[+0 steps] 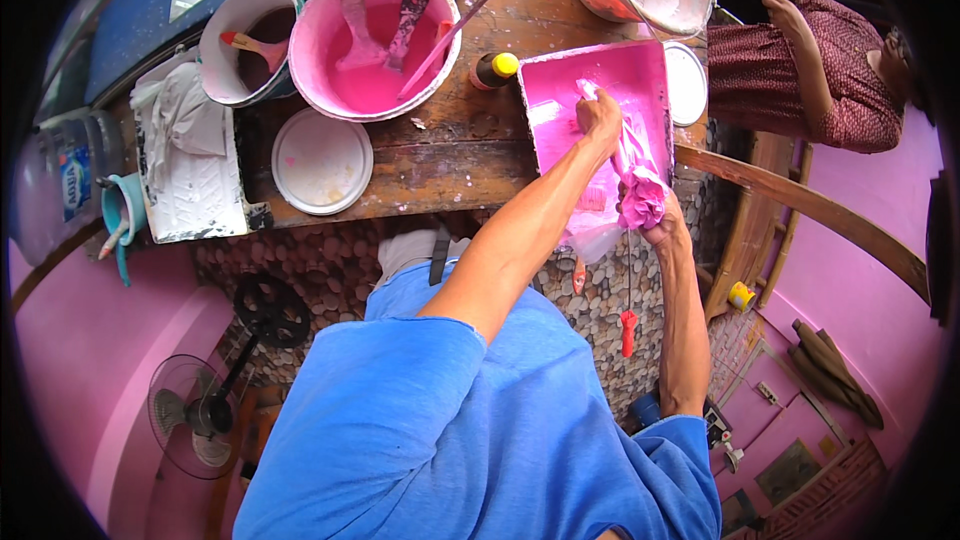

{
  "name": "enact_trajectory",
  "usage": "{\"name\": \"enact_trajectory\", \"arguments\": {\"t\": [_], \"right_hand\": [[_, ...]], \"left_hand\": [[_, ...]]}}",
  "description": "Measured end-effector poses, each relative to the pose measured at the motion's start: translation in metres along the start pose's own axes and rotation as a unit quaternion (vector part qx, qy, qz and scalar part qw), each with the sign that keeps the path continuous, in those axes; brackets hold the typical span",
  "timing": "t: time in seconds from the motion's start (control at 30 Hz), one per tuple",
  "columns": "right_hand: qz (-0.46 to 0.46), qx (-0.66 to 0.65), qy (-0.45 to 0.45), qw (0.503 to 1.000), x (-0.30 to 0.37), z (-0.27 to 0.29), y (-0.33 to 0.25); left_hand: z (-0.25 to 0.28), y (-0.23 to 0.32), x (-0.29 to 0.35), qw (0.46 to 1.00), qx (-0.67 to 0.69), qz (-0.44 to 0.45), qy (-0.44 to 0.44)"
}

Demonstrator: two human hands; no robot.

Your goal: The person prepares pink paint in a tray by lining it with a pink plastic bag, adding a dark liquid from a small bottle, and stirring the mixture with a spatula. They also handle a paintbrush and move around the workspace to gather materials.

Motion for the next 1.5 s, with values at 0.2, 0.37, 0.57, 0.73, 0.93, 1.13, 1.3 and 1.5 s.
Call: {"name": "enact_trajectory", "arguments": {"t": [0.2, 0.37, 0.57, 0.73, 0.93, 1.13, 1.3, 1.5], "right_hand": [[0.013, 0.020, 0.003, 1.000, -0.006, 0.001, 0.003], [0.021, 0.037, -0.021, 0.999, -0.001, 0.000, -0.002], [0.042, 0.096, -0.046, 0.993, 0.010, -0.004, -0.006], [0.032, 0.118, -0.032, 0.992, 0.024, -0.024, -0.001], [0.161, 0.320, 0.002, 0.933, 0.041, -0.052, 0.001], [0.256, 0.411, 0.117, 0.867, 0.046, -0.046, 0.012], [0.251, 0.285, 0.123, 0.917, 0.048, -0.029, 0.013], [0.164, 0.076, 0.078, 0.980, 0.043, -0.025, 0.025]], "left_hand": [[0.007, 0.004, 0.000, 0.999, 0.020, -0.026, -0.010], [0.013, 0.006, 0.004, 0.997, 0.073, 0.004, -0.029], [0.022, -0.003, 0.036, 0.943, 0.142, 0.041, -0.299], [0.027, -0.002, 0.036, 0.942, 0.115, 0.007, -0.316], [0.032, 0.009, 0.024, 0.986, 0.080, -0.045, -0.143], [0.031, 0.016, 0.033, 0.978, 0.092, -0.069, -0.176], [0.037, 0.008, 0.074, 0.907, 0.122, -0.013, -0.404], [0.060, 0.009, 0.117, 0.771, 0.145, -0.015, -0.620]]}}
Point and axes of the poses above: each hand's wrist, its own x-axis away from the middle knuckle, its own z-axis out of the back of the hand, y = z × x, the point moved 4 cm from there along -x, towards the middle knuckle, and after that the axes turned 3 degrees about y, right-handed, at the moved point
